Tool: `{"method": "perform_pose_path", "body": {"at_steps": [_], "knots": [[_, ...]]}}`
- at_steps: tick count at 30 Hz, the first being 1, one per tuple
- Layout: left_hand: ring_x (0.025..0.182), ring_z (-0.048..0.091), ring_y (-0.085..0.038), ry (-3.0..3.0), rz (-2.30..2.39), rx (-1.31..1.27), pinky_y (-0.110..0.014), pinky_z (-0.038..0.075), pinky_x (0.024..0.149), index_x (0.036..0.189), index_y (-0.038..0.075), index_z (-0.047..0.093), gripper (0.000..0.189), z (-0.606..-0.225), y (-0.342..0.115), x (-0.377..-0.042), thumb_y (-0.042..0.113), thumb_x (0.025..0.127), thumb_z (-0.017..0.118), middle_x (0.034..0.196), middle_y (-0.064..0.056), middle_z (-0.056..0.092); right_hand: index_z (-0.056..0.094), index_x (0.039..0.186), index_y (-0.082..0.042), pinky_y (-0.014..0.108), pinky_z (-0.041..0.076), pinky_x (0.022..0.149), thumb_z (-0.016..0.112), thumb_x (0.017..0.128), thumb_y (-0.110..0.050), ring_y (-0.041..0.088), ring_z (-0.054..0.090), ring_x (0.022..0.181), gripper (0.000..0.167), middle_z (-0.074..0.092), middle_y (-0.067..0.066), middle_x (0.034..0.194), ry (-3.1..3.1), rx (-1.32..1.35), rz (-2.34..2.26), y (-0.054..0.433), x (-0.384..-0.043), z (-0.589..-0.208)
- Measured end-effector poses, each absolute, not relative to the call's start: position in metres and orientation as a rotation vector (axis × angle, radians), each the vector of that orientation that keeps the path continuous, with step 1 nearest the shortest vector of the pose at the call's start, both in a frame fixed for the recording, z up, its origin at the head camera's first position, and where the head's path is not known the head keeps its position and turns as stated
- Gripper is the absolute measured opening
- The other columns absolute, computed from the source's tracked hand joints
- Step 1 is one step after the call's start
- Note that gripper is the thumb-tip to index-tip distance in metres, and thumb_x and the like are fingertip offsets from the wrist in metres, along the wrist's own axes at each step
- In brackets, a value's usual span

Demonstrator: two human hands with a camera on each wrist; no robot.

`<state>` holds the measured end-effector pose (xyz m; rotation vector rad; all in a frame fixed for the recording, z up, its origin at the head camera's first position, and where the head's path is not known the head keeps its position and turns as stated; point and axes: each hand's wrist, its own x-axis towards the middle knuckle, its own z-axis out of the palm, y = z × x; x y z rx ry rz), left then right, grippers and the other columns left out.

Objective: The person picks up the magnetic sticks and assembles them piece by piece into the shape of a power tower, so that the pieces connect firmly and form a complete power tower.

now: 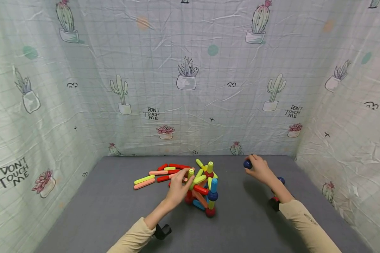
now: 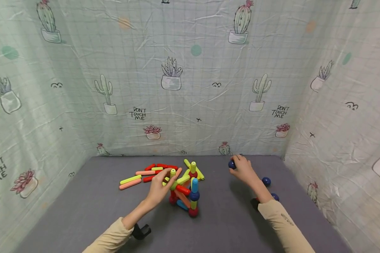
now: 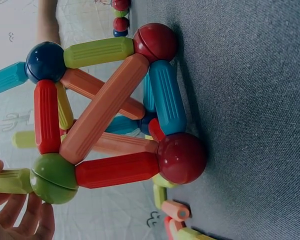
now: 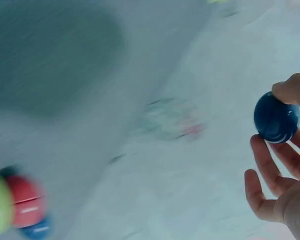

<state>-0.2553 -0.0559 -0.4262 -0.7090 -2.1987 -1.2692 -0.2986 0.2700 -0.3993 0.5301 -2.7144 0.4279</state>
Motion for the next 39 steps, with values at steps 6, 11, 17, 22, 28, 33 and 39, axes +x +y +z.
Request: {"method": "perform_pose_path", "body": {"at_steps": [6, 11, 17, 22, 28, 33, 39], "knots": [[0.073, 0.057, -0.013, -2.206, -1.274, -0.713, -0.022, 0.049, 0.061, 0.108, 0.008, 0.059, 0.026, -0.426, -0.057, -0.256, 0.023, 0.087, 0.056, 0.096, -0.007, 0.063, 0.058, 0.106, -0.002, 0.041, 0.044, 0.072, 0.072, 0.069, -0.004, 0.026, 0.051, 0.089, 0.039, 0.054, 0.014, 0.099, -2.319, 0.951, 0.485, 0.218, -0.279, -0.362], [0.072, 0.057, -0.012, -2.223, -1.266, -0.7, -0.022, 0.049, 0.062, 0.107, 0.009, 0.059, 0.025, -0.427, -0.058, -0.258, 0.023, 0.087, 0.056, 0.094, -0.006, 0.063, 0.058, 0.111, -0.005, 0.034, 0.046, 0.074, 0.073, 0.068, -0.003, 0.022, 0.048, 0.095, 0.046, 0.052, 0.012, 0.105, -2.214, 1.154, 0.456, 0.179, -0.265, -0.333], [0.073, 0.057, -0.013, -2.232, -1.272, -0.726, -0.02, 0.049, 0.061, 0.106, 0.008, 0.06, 0.022, -0.427, -0.058, -0.26, 0.014, 0.084, 0.06, 0.089, -0.006, 0.062, 0.055, 0.111, -0.007, 0.04, 0.042, 0.082, 0.072, 0.072, -0.009, 0.021, 0.05, 0.098, 0.042, 0.057, 0.006, 0.107, -2.29, 1.248, 0.386, 0.142, -0.257, -0.319], [0.073, 0.06, -0.016, -2.216, -1.313, -0.774, -0.02, 0.05, 0.059, 0.104, 0.005, 0.061, 0.023, -0.428, -0.061, -0.261, 0.008, 0.082, 0.062, 0.091, -0.008, 0.064, 0.055, 0.112, -0.012, 0.036, 0.038, 0.081, 0.069, 0.077, -0.019, 0.018, 0.049, 0.1, 0.038, 0.058, 0.001, 0.112, -2.319, 1.273, 0.26, 0.124, -0.256, -0.323], [0.073, 0.062, -0.021, -2.221, -1.397, -0.749, -0.02, 0.05, 0.059, 0.101, 0.004, 0.062, 0.021, -0.419, -0.063, -0.254, 0.006, 0.081, 0.063, 0.089, -0.011, 0.064, 0.055, 0.115, -0.013, 0.032, 0.036, 0.077, 0.067, 0.078, -0.02, 0.016, 0.047, 0.098, 0.04, 0.058, 0.0, 0.116, -2.322, 1.292, 0.168, 0.115, -0.264, -0.337], [0.071, 0.06, -0.022, -2.193, -1.394, -0.767, -0.022, 0.05, 0.057, 0.094, 0.002, 0.063, 0.014, -0.419, -0.063, -0.253, 0.003, 0.08, 0.063, 0.083, -0.012, 0.063, 0.052, 0.122, -0.013, 0.032, 0.037, 0.077, 0.066, 0.08, -0.021, 0.016, 0.047, 0.103, 0.045, 0.054, 0.001, 0.123, -2.33, 1.294, 0.25, 0.116, -0.264, -0.341], [0.069, 0.06, -0.026, -2.192, -1.38, -0.776, -0.028, 0.051, 0.056, 0.091, -0.003, 0.062, 0.013, -0.403, -0.063, -0.239, -0.003, 0.078, 0.062, 0.081, -0.017, 0.061, 0.054, 0.119, -0.015, 0.042, 0.041, 0.081, 0.064, 0.081, -0.018, 0.02, 0.05, 0.102, 0.039, 0.057, 0.003, 0.116, -2.319, 1.068, 0.387, 0.155, -0.275, -0.346]]}}
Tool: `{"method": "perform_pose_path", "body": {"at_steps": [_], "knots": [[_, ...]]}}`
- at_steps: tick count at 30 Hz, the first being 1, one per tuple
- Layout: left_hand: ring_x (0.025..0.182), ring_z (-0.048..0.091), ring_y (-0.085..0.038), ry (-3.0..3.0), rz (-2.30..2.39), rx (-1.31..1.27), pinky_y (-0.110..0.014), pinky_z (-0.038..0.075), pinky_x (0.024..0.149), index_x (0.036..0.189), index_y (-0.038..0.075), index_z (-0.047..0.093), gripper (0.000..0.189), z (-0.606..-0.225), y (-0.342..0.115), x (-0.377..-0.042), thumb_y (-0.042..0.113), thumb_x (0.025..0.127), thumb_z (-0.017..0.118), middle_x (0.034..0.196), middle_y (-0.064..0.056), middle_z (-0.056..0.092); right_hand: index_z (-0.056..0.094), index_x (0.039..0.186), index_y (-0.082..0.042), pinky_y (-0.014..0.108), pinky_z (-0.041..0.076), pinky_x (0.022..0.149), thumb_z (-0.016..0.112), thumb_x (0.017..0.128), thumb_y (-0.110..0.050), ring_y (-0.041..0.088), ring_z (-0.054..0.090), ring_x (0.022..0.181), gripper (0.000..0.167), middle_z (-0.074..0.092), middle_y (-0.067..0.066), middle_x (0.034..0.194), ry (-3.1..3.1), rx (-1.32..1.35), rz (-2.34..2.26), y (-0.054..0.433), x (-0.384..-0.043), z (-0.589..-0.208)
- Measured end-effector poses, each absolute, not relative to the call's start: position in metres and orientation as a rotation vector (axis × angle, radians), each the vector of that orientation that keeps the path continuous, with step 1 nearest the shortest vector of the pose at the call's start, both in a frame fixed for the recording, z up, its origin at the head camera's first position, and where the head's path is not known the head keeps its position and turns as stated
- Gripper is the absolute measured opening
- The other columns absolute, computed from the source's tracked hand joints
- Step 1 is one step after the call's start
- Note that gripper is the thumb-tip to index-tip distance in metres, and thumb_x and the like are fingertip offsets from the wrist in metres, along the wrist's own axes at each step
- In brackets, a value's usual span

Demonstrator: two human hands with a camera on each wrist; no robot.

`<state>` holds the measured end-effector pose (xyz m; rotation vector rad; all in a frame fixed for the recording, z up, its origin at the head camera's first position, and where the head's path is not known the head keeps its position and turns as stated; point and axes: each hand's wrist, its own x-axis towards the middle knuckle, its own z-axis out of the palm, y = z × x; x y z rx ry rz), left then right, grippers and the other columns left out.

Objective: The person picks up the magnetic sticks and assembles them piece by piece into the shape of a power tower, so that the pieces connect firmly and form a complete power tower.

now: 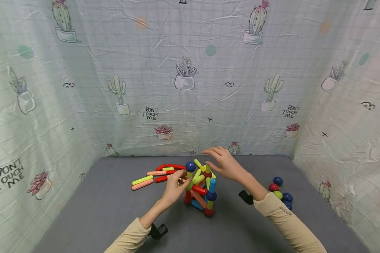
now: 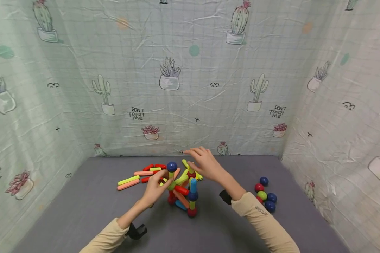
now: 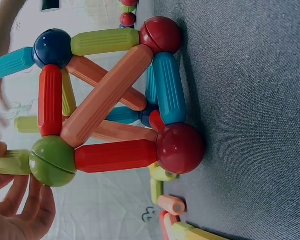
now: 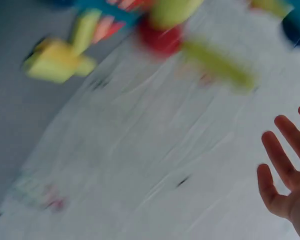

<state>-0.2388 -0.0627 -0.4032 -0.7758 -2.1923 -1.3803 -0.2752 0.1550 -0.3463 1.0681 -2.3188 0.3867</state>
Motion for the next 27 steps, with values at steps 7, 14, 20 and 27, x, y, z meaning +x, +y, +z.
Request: {"method": "perform_pose_path", "body": {"at_steps": [7, 14, 20, 27], "knots": [[0.071, 0.06, -0.026, -2.213, -1.395, -0.751, -0.028, 0.051, 0.058, 0.089, -0.005, 0.06, 0.01, -0.403, -0.063, -0.238, -0.001, 0.08, 0.061, 0.08, -0.016, 0.061, 0.06, 0.107, -0.012, 0.047, 0.04, 0.072, 0.067, 0.078, -0.011, 0.027, 0.053, 0.092, 0.03, 0.061, 0.008, 0.101, -2.401, 0.732, 0.146, 0.25, -0.303, -0.388], [0.07, 0.06, -0.026, -2.193, -1.393, -0.736, -0.025, 0.05, 0.056, 0.087, -0.003, 0.061, 0.008, -0.405, -0.062, -0.237, -0.003, 0.078, 0.062, 0.079, -0.015, 0.061, 0.061, 0.101, -0.01, 0.041, 0.034, 0.064, 0.062, 0.081, -0.011, 0.031, 0.049, 0.089, 0.02, 0.058, 0.012, 0.099, -2.629, 0.537, -0.091, 0.339, -0.313, -0.433], [0.07, 0.06, -0.026, -2.187, -1.399, -0.738, -0.027, 0.051, 0.057, 0.088, -0.003, 0.061, 0.009, -0.405, -0.062, -0.236, -0.003, 0.079, 0.062, 0.08, -0.016, 0.061, 0.062, 0.102, -0.01, 0.046, 0.034, 0.065, 0.06, 0.082, -0.014, 0.034, 0.048, 0.087, 0.02, 0.057, 0.014, 0.095, -2.797, 0.402, -0.194, 0.376, -0.306, -0.446], [0.069, 0.06, -0.027, -2.174, -1.379, -0.768, -0.026, 0.051, 0.056, 0.086, -0.006, 0.06, 0.009, -0.404, -0.061, -0.236, 0.0, 0.08, 0.062, 0.078, -0.018, 0.061, 0.062, 0.104, -0.01, 0.059, 0.035, 0.07, 0.059, 0.083, -0.02, 0.036, 0.049, 0.082, 0.023, 0.058, 0.016, 0.089, -3.001, 0.295, -0.212, 0.392, -0.297, -0.453]]}}
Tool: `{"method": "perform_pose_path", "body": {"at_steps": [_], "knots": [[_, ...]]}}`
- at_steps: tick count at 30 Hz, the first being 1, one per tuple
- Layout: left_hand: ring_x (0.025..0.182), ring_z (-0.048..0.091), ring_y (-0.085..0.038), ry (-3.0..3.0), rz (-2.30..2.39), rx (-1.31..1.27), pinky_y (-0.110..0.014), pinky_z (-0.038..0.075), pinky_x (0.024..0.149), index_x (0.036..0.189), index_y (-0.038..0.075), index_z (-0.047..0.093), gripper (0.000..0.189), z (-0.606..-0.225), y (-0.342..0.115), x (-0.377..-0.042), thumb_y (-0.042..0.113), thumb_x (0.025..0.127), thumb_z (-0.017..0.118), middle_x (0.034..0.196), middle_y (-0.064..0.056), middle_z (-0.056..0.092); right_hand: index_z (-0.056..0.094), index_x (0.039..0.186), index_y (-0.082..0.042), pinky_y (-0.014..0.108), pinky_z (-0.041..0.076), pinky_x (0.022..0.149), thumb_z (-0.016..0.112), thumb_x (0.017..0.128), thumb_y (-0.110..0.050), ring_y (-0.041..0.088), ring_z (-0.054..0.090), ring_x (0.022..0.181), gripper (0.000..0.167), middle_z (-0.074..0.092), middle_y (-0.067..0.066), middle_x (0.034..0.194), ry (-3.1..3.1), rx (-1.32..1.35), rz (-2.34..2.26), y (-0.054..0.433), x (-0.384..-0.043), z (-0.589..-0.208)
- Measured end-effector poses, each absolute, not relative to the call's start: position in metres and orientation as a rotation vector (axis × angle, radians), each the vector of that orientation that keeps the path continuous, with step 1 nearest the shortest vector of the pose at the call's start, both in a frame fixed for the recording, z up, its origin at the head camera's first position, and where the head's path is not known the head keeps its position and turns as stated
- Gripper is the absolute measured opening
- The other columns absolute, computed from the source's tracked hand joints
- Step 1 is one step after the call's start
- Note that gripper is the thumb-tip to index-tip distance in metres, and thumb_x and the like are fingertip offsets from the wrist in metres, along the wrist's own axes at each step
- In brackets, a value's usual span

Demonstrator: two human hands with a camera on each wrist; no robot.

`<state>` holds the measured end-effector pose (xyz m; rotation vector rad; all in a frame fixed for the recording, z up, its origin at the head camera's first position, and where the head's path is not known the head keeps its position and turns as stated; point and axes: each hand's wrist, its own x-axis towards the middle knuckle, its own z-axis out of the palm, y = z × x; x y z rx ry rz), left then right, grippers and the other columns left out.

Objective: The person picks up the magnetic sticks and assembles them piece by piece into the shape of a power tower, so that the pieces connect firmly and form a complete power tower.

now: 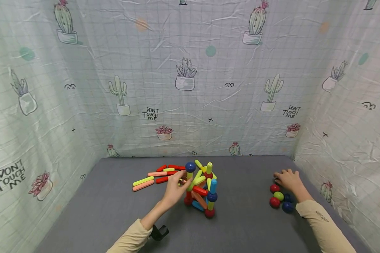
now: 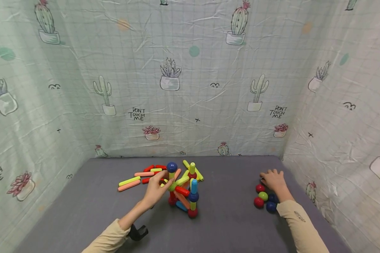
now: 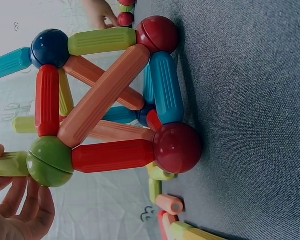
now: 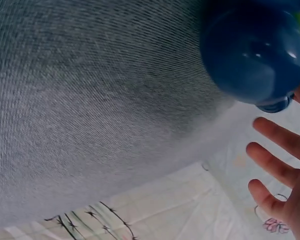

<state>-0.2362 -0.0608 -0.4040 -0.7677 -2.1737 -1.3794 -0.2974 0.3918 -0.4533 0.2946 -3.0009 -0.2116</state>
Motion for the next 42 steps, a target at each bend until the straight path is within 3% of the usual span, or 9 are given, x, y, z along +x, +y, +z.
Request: {"method": "perform_pose_path", "body": {"at_steps": [6, 12, 17, 23, 30, 37, 42], "knots": [[0.069, 0.06, -0.026, -2.163, -1.369, -0.78, -0.025, 0.051, 0.056, 0.086, -0.004, 0.06, 0.008, -0.404, -0.06, -0.237, -0.003, 0.078, 0.062, 0.078, -0.016, 0.061, 0.06, 0.104, -0.008, 0.063, 0.035, 0.072, 0.061, 0.082, -0.019, 0.04, 0.052, 0.085, 0.025, 0.062, 0.019, 0.098, -3.099, 0.284, -0.215, 0.397, -0.301, -0.459], [0.068, 0.06, -0.026, -2.15, -1.361, -0.777, -0.026, 0.051, 0.055, 0.086, -0.004, 0.061, 0.009, -0.404, -0.06, -0.236, -0.004, 0.078, 0.062, 0.077, -0.017, 0.061, 0.059, 0.108, -0.011, 0.053, 0.036, 0.066, 0.063, 0.081, -0.018, 0.038, 0.051, 0.082, 0.028, 0.059, 0.016, 0.092, -2.928, 0.361, -0.163, 0.381, -0.308, -0.452], [0.068, 0.06, -0.026, -2.15, -1.371, -0.766, -0.026, 0.051, 0.056, 0.085, -0.005, 0.06, 0.008, -0.403, -0.06, -0.236, -0.004, 0.077, 0.063, 0.077, -0.017, 0.061, 0.059, 0.11, -0.013, 0.045, 0.035, 0.062, 0.066, 0.079, -0.02, 0.035, 0.051, 0.082, 0.032, 0.058, 0.013, 0.091, -2.743, 0.47, -0.155, 0.345, -0.308, -0.422], [0.068, 0.06, -0.027, -2.166, -1.37, -0.764, -0.026, 0.051, 0.056, 0.086, -0.007, 0.06, 0.009, -0.404, -0.06, -0.236, -0.002, 0.079, 0.062, 0.077, -0.017, 0.06, 0.056, 0.113, -0.009, 0.049, 0.039, 0.074, 0.067, 0.078, -0.024, 0.032, 0.052, 0.091, 0.039, 0.06, 0.012, 0.101, -2.564, 0.64, -0.108, 0.286, -0.298, -0.389], [0.068, 0.06, -0.022, -2.143, -1.367, -0.757, -0.025, 0.051, 0.055, 0.086, 0.0, 0.061, 0.008, -0.425, -0.06, -0.253, 0.001, 0.078, 0.064, 0.076, -0.012, 0.06, 0.057, 0.112, -0.01, 0.042, 0.04, 0.076, 0.067, 0.078, -0.029, 0.025, 0.051, 0.091, 0.04, 0.059, 0.006, 0.101, -2.365, 0.868, -0.022, 0.22, -0.282, -0.356], [0.069, 0.058, -0.011, -2.134, -1.36, -0.772, -0.018, 0.049, 0.056, 0.087, 0.008, 0.061, 0.008, -0.435, -0.063, -0.261, 0.008, 0.08, 0.064, 0.077, -0.004, 0.06, 0.056, 0.115, -0.015, 0.037, 0.04, 0.074, 0.069, 0.077, -0.028, 0.021, 0.05, 0.093, 0.042, 0.058, 0.002, 0.104, -2.241, 1.036, 0.045, 0.179, -0.277, -0.344], [0.068, 0.058, -0.012, -2.119, -1.345, -0.767, -0.018, 0.049, 0.055, 0.085, 0.009, 0.06, 0.009, -0.434, -0.061, -0.261, 0.005, 0.079, 0.065, 0.076, -0.004, 0.06, 0.055, 0.117, -0.018, 0.037, 0.041, 0.077, 0.069, 0.077, -0.027, 0.021, 0.051, 0.094, 0.044, 0.058, 0.001, 0.106, -2.284, 1.019, -0.034, 0.167, -0.281, -0.349]]}}
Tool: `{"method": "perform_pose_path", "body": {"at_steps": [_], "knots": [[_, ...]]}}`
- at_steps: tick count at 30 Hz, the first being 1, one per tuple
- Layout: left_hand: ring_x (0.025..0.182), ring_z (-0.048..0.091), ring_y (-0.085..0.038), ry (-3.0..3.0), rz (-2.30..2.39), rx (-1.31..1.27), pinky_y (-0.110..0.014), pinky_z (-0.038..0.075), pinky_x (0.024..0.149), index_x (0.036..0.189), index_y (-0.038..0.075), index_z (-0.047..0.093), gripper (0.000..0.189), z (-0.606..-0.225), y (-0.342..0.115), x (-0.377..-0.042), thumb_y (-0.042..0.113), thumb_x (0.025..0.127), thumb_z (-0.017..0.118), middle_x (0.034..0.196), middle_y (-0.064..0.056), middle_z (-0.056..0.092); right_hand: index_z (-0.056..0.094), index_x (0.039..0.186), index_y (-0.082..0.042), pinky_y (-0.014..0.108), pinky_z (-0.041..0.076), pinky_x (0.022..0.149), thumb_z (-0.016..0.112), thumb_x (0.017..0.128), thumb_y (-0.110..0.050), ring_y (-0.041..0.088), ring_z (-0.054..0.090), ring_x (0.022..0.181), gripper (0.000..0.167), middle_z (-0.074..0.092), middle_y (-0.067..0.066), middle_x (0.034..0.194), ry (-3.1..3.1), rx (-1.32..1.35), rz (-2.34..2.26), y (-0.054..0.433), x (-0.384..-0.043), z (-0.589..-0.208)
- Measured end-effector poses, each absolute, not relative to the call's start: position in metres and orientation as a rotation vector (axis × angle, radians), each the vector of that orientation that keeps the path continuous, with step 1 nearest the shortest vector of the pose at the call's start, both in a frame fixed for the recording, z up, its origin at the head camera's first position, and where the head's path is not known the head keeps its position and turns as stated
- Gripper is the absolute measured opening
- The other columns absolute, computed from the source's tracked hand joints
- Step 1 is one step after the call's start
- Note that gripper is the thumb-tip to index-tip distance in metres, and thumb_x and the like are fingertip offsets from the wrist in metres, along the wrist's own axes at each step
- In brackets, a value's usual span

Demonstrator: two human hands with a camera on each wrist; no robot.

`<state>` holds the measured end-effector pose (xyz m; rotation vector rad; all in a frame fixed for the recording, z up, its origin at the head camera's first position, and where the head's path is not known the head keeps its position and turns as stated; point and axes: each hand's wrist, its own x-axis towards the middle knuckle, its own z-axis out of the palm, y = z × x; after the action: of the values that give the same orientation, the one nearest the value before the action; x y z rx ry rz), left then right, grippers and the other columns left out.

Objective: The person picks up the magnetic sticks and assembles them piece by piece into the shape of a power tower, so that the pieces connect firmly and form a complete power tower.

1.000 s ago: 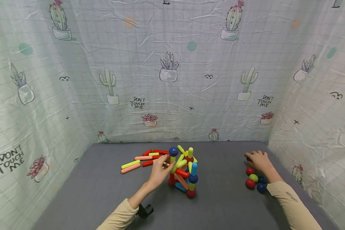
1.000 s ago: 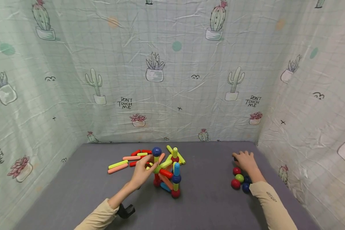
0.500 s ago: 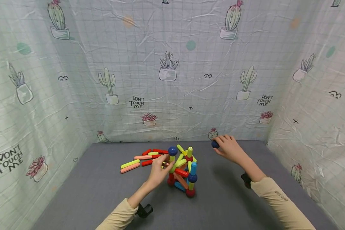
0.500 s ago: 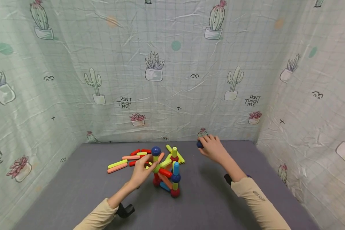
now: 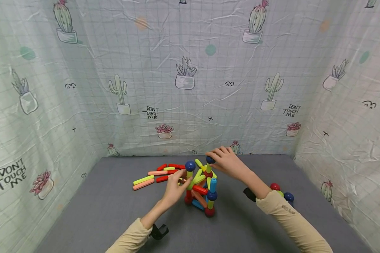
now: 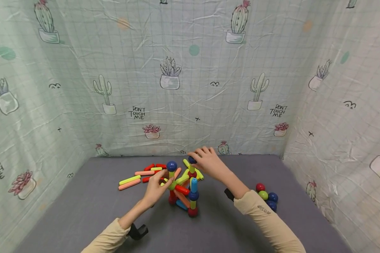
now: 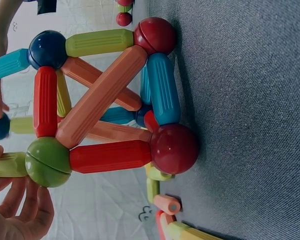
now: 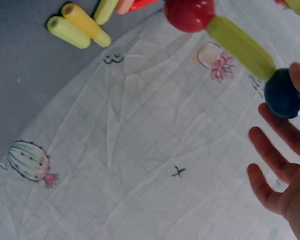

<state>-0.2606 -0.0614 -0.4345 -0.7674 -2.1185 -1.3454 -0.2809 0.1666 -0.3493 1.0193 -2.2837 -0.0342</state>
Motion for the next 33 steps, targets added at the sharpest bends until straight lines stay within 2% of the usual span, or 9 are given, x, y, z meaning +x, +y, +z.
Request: {"method": "perform_pose_path", "body": {"at_steps": [5, 9, 14, 17, 19, 21, 24, 27, 33], "knots": [[0.067, 0.059, -0.017, -2.081, -1.373, -0.776, -0.022, 0.05, 0.053, 0.087, 0.007, 0.062, 0.01, -0.435, -0.061, -0.26, 0.005, 0.078, 0.066, 0.076, -0.006, 0.06, 0.049, 0.127, -0.017, 0.037, 0.041, 0.076, 0.067, 0.079, -0.026, 0.021, 0.05, 0.094, 0.052, 0.057, 0.002, 0.111, -2.352, 0.964, 0.029, 0.168, -0.284, -0.356], [0.067, 0.058, -0.013, -2.099, -1.348, -0.774, -0.019, 0.049, 0.054, 0.087, 0.009, 0.061, 0.009, -0.436, -0.062, -0.261, 0.008, 0.079, 0.065, 0.076, -0.004, 0.06, 0.042, 0.132, -0.015, 0.041, 0.042, 0.08, 0.066, 0.079, -0.028, 0.022, 0.051, 0.099, 0.059, 0.056, 0.005, 0.115, -2.366, 0.946, 0.124, 0.179, -0.281, -0.36], [0.068, 0.058, -0.01, -2.119, -1.35, -0.778, -0.018, 0.049, 0.056, 0.087, 0.009, 0.06, 0.008, -0.436, -0.063, -0.262, 0.008, 0.08, 0.065, 0.077, -0.004, 0.06, 0.047, 0.128, -0.013, 0.042, 0.041, 0.076, 0.065, 0.08, -0.025, 0.023, 0.052, 0.096, 0.053, 0.058, 0.007, 0.111, -2.349, 0.864, 0.166, 0.216, -0.275, -0.372], [0.068, 0.058, -0.011, -2.123, -1.357, -0.778, -0.018, 0.049, 0.056, 0.087, 0.009, 0.06, 0.007, -0.435, -0.063, -0.261, 0.01, 0.081, 0.064, 0.076, -0.004, 0.059, 0.053, 0.122, -0.012, 0.041, 0.039, 0.071, 0.054, 0.087, -0.033, 0.024, 0.052, 0.09, 0.04, 0.06, 0.007, 0.106, -2.332, 0.802, 0.113, 0.252, -0.273, -0.389], [0.068, 0.058, -0.011, -2.124, -1.366, -0.777, -0.019, 0.049, 0.056, 0.086, 0.009, 0.06, 0.006, -0.435, -0.063, -0.261, 0.011, 0.081, 0.063, 0.076, -0.003, 0.059, 0.057, 0.117, -0.011, 0.039, 0.038, 0.067, 0.041, 0.092, -0.04, 0.024, 0.052, 0.087, 0.041, 0.061, 0.007, 0.103, -2.324, 0.768, 0.051, 0.278, -0.27, -0.403], [0.068, 0.057, -0.011, -2.121, -1.358, -0.777, -0.019, 0.049, 0.056, 0.087, 0.009, 0.06, 0.007, -0.435, -0.063, -0.261, 0.01, 0.081, 0.063, 0.076, -0.003, 0.059, 0.059, 0.112, -0.01, 0.038, 0.037, 0.064, 0.036, 0.093, -0.041, 0.024, 0.052, 0.084, 0.043, 0.061, 0.008, 0.1, -2.332, 0.732, -0.007, 0.304, -0.265, -0.417], [0.068, 0.057, -0.011, -2.121, -1.36, -0.768, -0.019, 0.05, 0.057, 0.088, 0.008, 0.061, 0.008, -0.436, -0.063, -0.262, 0.007, 0.08, 0.064, 0.077, -0.003, 0.06, 0.061, 0.108, -0.008, 0.037, 0.035, 0.063, 0.054, 0.088, -0.031, 0.025, 0.051, 0.082, 0.031, 0.061, 0.008, 0.098, -2.389, 0.659, -0.061, 0.338, -0.255, -0.434], [0.069, 0.057, -0.011, -2.125, -1.363, -0.759, -0.021, 0.05, 0.057, 0.088, 0.006, 0.061, 0.009, -0.437, -0.062, -0.262, 0.006, 0.08, 0.064, 0.077, -0.003, 0.06, 0.061, 0.105, -0.007, 0.039, 0.035, 0.063, 0.07, 0.073, -0.016, 0.027, 0.05, 0.083, 0.034, 0.059, 0.009, 0.098, -2.48, 0.561, -0.084, 0.365, -0.243, -0.447], [0.068, 0.057, -0.011, -2.126, -1.391, -0.755, -0.026, 0.051, 0.057, 0.087, 0.003, 0.061, 0.009, -0.437, -0.062, -0.262, 0.004, 0.079, 0.064, 0.077, -0.004, 0.059, 0.064, 0.095, -0.009, 0.039, 0.035, 0.056, 0.072, 0.069, -0.014, 0.03, 0.051, 0.078, 0.027, 0.06, 0.009, 0.091, -2.597, 0.453, -0.112, 0.394, -0.225, -0.464]]}}
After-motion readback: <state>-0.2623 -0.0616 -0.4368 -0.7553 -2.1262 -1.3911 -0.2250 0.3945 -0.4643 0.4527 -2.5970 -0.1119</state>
